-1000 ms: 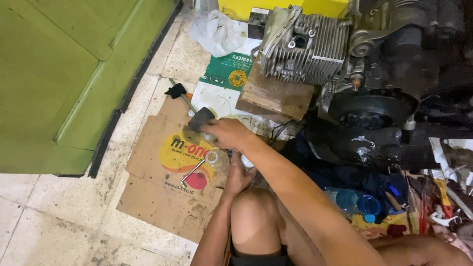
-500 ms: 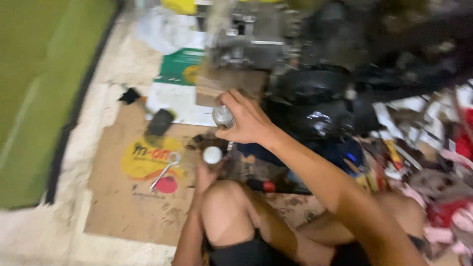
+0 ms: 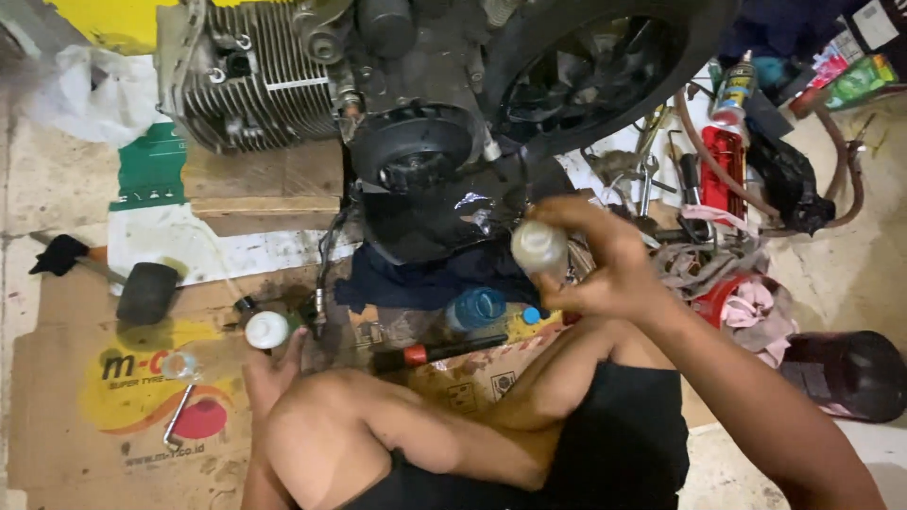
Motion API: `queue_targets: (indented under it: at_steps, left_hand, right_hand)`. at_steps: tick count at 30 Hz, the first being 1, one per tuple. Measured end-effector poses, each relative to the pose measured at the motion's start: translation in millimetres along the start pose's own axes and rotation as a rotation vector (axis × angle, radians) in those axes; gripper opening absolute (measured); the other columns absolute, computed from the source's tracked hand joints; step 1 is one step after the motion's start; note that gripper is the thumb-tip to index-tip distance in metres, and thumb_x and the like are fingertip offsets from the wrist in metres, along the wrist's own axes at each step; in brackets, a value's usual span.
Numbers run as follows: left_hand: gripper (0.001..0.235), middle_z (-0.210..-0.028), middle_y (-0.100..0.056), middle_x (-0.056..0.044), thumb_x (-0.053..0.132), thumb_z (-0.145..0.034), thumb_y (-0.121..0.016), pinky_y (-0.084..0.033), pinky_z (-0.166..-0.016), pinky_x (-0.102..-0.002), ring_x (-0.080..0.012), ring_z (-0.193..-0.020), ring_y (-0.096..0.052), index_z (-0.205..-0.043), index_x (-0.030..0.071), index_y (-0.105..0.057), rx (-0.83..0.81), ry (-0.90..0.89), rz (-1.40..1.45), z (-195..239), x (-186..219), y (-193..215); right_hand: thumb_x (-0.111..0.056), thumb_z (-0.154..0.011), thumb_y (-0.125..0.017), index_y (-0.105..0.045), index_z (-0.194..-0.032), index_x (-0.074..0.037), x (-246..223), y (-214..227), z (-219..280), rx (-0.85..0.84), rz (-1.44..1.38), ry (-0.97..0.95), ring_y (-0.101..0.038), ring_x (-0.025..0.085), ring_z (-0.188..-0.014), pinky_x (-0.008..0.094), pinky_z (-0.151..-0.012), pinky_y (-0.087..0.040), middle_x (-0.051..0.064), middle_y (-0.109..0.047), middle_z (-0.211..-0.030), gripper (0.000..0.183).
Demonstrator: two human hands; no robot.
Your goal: Washing and cleaning a black plastic engine cover using water and cleaning solution.
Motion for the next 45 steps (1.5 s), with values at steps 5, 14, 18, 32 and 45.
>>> queue_targets:
  at_steps: [5,14,18,32,45]
  left_hand:
    - [0.052,-0.091,-0.068,-0.025,0.031,-0.081,-0.083,-0.052,-0.078,-0.055,-0.0425,-0.100,-0.062,-0.116,0.000,-0.061,-0.041,0.015,-0.004,-1.3,1.7,2.2]
    - [0.034,-0.062,-0.059,-0.016,0.028,-0.089,-0.078,-0.039,-0.063,-0.027,-0.0213,-0.064,-0.059,-0.096,0.000,-0.060,-0.029,0.010,0.014,-4.8,30.1,12.9]
    - [0.045,-0.088,-0.065,-0.030,0.026,-0.085,-0.080,-0.050,-0.078,-0.038,-0.0417,-0.098,-0.063,-0.110,-0.005,-0.058,-0.012,-0.025,0.049,-0.8,21.6,8.3]
    - [0.053,-0.103,-0.062,-0.032,0.014,-0.083,-0.079,-0.046,-0.088,-0.060,-0.0479,-0.109,-0.058,-0.118,-0.008,-0.047,-0.018,-0.071,0.147,2.8,32.3,9.6]
    - [0.056,-0.103,-0.062,-0.034,0.026,-0.087,-0.076,-0.050,-0.081,-0.061,-0.0502,-0.104,-0.059,-0.123,-0.004,-0.046,-0.064,0.067,0.092,-1.6,40.2,11.2]
  right_hand:
    - [-0.006,-0.063,-0.081,-0.066,-0.110,0.002,32.1,-6.3,50.5,-0.136,0.344,0.017,-0.066,0.041,-0.098,0.048,-0.084,-0.049,0.022,-0.067,-0.109,0.050]
    - [-0.003,-0.063,-0.076,-0.070,-0.110,-0.010,34.1,-29.0,65.1,-0.123,0.448,0.183,-0.065,0.038,-0.090,0.041,-0.075,-0.049,0.016,-0.066,-0.105,0.048]
    - [-0.009,-0.066,-0.074,-0.069,-0.110,-0.015,16.4,-32.3,57.3,-0.193,0.602,0.272,-0.063,0.035,-0.090,0.041,-0.071,-0.042,0.012,-0.065,-0.106,0.044]
    - [-0.010,-0.079,-0.061,-0.066,-0.102,-0.020,-1.9,-45.6,52.5,-0.262,0.855,0.404,-0.059,0.030,-0.094,0.038,-0.068,-0.030,0.007,-0.060,-0.107,0.026]
    - [-0.013,-0.079,-0.062,-0.064,-0.109,-0.022,2.1,-46.9,53.6,-0.318,0.955,0.399,-0.058,0.029,-0.099,0.041,-0.073,-0.032,0.007,-0.059,-0.111,0.031]
Point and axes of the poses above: each hand's wrist, its own z-axis away from the middle knuckle, its own y-axis out of the back of the hand, x = y × z, the point moved 7 cm from there along -z, towards the middle knuckle
